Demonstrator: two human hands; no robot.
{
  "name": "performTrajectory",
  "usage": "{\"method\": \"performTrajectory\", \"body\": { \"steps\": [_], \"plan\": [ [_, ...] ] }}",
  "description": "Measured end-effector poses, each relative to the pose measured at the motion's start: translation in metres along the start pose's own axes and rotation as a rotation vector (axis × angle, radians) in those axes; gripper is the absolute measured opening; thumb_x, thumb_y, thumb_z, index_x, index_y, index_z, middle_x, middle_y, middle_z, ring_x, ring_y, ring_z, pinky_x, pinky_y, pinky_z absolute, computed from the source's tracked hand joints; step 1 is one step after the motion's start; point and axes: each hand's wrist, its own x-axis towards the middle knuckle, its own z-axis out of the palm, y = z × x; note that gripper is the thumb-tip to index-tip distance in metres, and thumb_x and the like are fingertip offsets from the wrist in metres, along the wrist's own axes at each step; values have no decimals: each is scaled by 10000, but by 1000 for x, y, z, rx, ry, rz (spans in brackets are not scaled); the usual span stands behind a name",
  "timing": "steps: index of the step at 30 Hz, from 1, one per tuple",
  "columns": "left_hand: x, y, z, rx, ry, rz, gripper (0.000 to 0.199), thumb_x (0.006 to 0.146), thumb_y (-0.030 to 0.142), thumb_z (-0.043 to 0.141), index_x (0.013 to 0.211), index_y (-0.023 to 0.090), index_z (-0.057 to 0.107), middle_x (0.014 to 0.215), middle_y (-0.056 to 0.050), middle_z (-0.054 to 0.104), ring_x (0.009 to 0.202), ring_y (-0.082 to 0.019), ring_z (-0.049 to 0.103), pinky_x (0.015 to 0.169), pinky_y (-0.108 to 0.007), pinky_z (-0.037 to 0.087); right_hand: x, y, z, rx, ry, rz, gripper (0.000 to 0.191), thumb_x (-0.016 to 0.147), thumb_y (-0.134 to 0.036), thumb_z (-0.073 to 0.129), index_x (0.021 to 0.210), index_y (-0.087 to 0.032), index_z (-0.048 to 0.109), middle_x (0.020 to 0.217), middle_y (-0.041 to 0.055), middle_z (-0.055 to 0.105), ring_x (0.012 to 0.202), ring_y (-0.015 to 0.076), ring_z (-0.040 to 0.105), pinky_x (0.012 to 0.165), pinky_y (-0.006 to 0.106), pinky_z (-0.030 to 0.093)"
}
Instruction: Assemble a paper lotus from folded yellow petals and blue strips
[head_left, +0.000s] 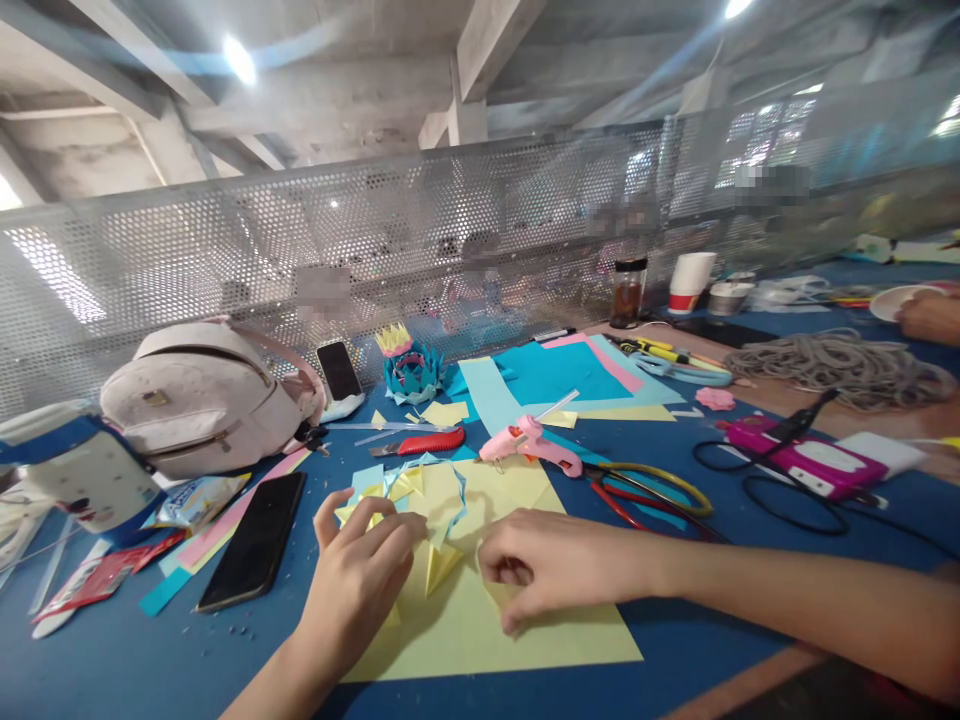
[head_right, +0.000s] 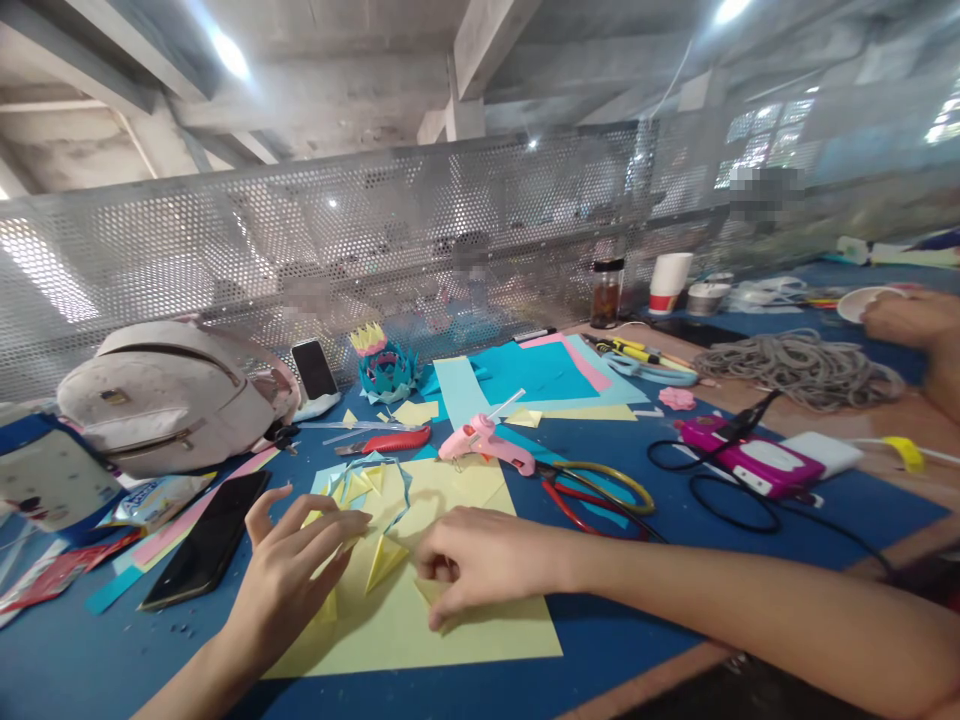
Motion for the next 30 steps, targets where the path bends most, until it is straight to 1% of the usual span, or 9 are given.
{"method": "performTrajectory", "body": {
  "steps": [4, 9, 12, 14, 17, 22, 25, 28, 30],
  "plan": [
    [1, 1, -1, 0, 6, -4, 225, 919, 103, 521, 910, 274, 667, 836, 71, 768, 835, -168, 642, 1046, -432, 173, -1, 0, -12, 142, 75, -87, 205, 825, -391, 680, 834, -189, 713, 764, -9, 605, 677, 120, 519, 576, 215, 363],
    [1, 2, -1, 21, -9, 6, 234, 934, 126, 501, 914, 277, 678, 822, 61, 765, 841, -161, 645, 1058, -418, 170, 5, 9, -20, 245, 77, -76, 217, 799, -390, 706, 852, -184, 746, 729, -5, 641, 616, 102, 498, 527, 197, 350],
    [1, 2, -1, -3, -2, -8, 224, 931, 124, 509, 919, 278, 671, 826, 71, 764, 839, -160, 643, 1060, -419, 160, 11, 17, -18, 302, 72, -33, 239, 821, -382, 674, 881, -161, 742, 677, -2, 636, 582, 98, 544, 505, 184, 362],
    [1, 2, 0, -14, 1, -16, 228, 929, 113, 509, 916, 278, 666, 824, 76, 764, 835, -162, 641, 1059, -422, 158, 14, 20, -16, 353, 69, -7, 221, 819, -348, 668, 888, -152, 742, 616, -8, 622, 558, 102, 578, 492, 171, 378],
    [1, 2, 0, -22, -1, -19, 226, 931, 115, 509, 914, 277, 665, 824, 74, 765, 834, -165, 639, 1055, -425, 162, 16, 23, -15, 435, 74, 9, 184, 790, -298, 685, 873, -150, 756, 526, -22, 600, 498, 96, 572, 462, 157, 390],
    [1, 0, 0, -1, -19, -9, 218, 929, 125, 515, 916, 275, 673, 828, 71, 764, 844, -161, 643, 1052, -421, 174, 17, 28, -13, 532, 91, 21, 251, 710, -342, 769, 865, -145, 780, 579, 9, 674, 492, 94, 593, 443, 150, 397],
    [1, -1, 0, 21, -27, 6, 205, 929, 140, 519, 914, 271, 677, 838, 63, 764, 844, -157, 646, 1050, -416, 186, 18, 32, -11, 528, 94, 31, 303, 682, -394, 795, 855, -146, 788, 580, 25, 692, 516, 111, 634, 422, 143, 358],
    [1, -1, 1, 0, -20, -2, 197, 933, 145, 523, 920, 271, 674, 845, 61, 766, 839, -163, 638, 1042, -421, 189, 19, 36, -9, 510, 110, 26, 285, 688, -397, 794, 820, -145, 787, 583, 34, 703, 532, 120, 662, 409, 137, 322],
    [1, 0, 1, -19, -18, -10, 203, 933, 136, 522, 924, 272, 672, 841, 67, 765, 835, -166, 633, 1038, -425, 186, 19, 38, -8, 525, 117, 18, 250, 699, -369, 787, 807, -143, 784, 618, 35, 720, 519, 113, 665, 439, 138, 368]
  ]
}}
